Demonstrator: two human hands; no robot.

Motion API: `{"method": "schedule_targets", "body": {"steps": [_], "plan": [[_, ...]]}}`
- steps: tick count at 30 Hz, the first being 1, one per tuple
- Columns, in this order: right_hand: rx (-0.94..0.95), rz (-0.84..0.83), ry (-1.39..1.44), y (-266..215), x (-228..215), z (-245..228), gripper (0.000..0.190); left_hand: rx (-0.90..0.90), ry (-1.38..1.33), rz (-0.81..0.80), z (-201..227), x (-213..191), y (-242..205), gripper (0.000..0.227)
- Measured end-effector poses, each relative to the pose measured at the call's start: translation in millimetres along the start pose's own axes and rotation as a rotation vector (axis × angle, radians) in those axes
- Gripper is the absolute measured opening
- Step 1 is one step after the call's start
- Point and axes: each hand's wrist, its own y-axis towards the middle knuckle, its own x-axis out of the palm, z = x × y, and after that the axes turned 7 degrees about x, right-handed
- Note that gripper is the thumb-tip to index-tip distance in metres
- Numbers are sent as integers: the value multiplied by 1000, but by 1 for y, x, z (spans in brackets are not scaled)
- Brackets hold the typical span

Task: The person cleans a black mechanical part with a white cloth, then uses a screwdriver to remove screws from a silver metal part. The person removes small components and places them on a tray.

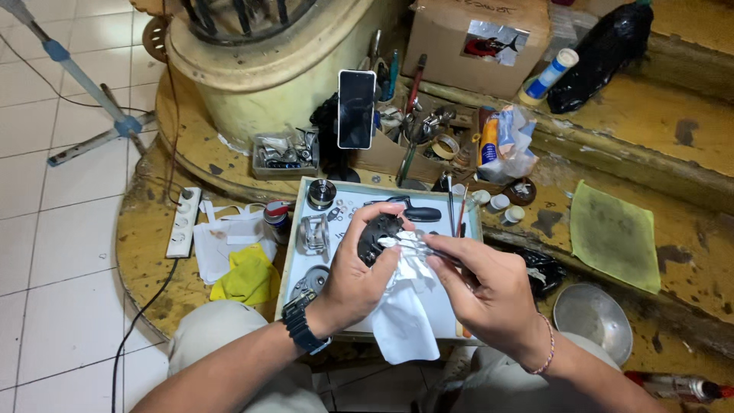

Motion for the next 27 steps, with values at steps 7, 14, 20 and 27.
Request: {"method": "schedule_targets", "body": {"steps": [7, 14, 20, 27], "plan": [[-328, -48, -261, -3, -1, 3, 36, -22, -1, -19, 0, 2, -2, 37], [-375, 27, -479, -5, 4, 4, 28, -54, 111, -44, 2, 1, -3, 41], [-488, 144, -621, 1, 4, 1, 42, -85, -188, -177, 9, -4, -2, 52], [-466, 184, -585, -1, 6, 1, 35, -62, -166, -248, 10, -11, -1, 73]]}}
